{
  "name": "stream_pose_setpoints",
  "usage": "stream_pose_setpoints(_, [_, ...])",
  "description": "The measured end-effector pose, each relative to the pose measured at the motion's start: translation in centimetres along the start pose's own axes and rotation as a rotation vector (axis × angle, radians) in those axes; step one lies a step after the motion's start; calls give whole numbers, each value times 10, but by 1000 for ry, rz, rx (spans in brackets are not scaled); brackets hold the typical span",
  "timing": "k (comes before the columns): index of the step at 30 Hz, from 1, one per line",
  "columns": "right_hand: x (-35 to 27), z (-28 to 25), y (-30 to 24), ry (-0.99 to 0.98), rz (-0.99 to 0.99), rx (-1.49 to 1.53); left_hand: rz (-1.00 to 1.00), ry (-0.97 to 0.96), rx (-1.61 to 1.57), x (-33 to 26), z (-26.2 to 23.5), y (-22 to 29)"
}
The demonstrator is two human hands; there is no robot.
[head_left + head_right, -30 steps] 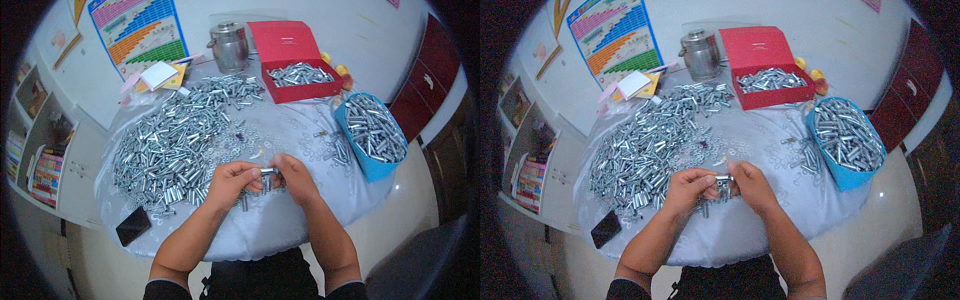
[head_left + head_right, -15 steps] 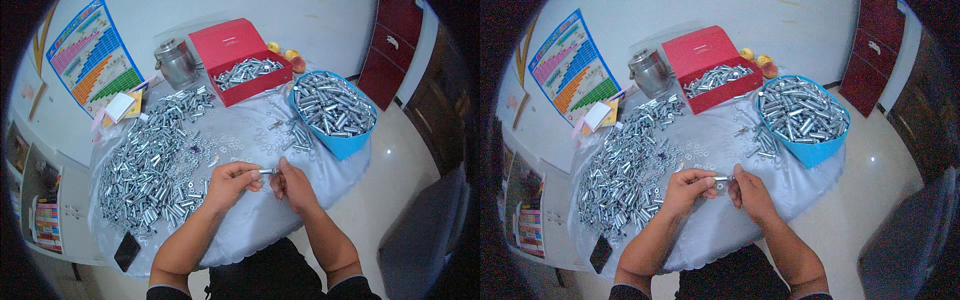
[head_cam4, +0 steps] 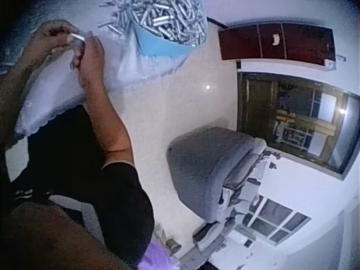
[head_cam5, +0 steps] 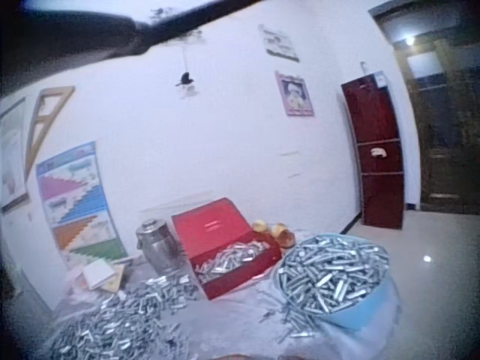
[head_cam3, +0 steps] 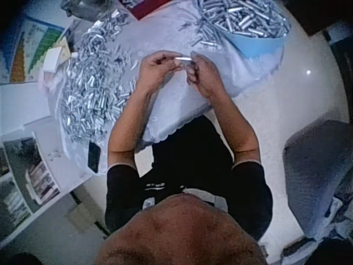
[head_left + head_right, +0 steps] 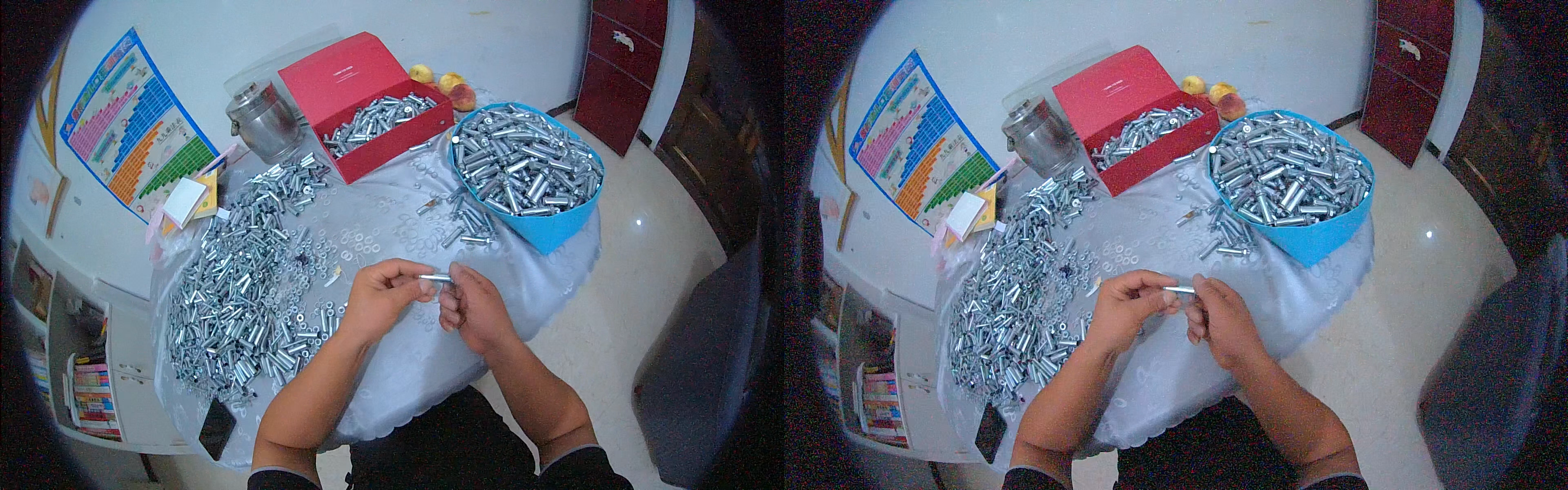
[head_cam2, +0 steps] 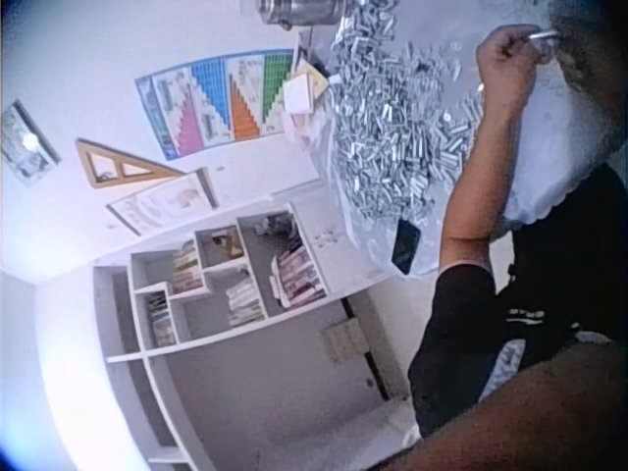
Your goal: The person repeatedly picks up small metal cylindrical fasteners and washers from a large pile on a table. They thread the washers onto the fasteners by hand and place the assembled units into a blue container. The process is repetitive and involves handling small hardware components one at a time.
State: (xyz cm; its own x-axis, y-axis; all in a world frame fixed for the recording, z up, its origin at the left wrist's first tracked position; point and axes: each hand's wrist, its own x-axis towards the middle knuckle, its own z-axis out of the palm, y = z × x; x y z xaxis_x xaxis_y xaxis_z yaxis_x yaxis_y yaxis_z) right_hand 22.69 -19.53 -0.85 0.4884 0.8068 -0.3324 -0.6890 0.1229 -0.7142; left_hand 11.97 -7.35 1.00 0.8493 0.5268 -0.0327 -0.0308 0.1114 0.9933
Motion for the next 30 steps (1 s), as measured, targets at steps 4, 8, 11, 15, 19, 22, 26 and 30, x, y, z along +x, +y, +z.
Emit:
stream_pose_setpoints(4, [-5, -9, -7, -39, 125, 58, 1, -10, 55, 7, 5, 1])
stream_pose_setpoints(8, [-1, -20, -6, -82, 136, 108, -42, -2, 99, 18, 7, 3])
stream_pose_setpoints(11, [1, -33, -7, -119, 103, 259, -5, -27, 115, 34, 9, -2])
stream_pose_setpoints(15, [0, -36, -13, -1, 31, 408, -44, -17, 166, 67, 13, -5])
stream_pose_setpoints(19, [4, -42, -9, 5, -76, 456, 71, 0, 65, 85, 10, -12])
stream_pose_setpoints(22, [-3, -34, -18, -82, -101, 484, 111, 21, 315, 75, 6, -1])
stream_pose_setpoints(26, [-4, -22, -16, -214, -102, 475, 101, 80, 269, 47, -8, 5])
stream_pose_setpoints(30, [-5, -7, -6, -246, -93, 354, 114, 248, 251, 11, -40, 14])
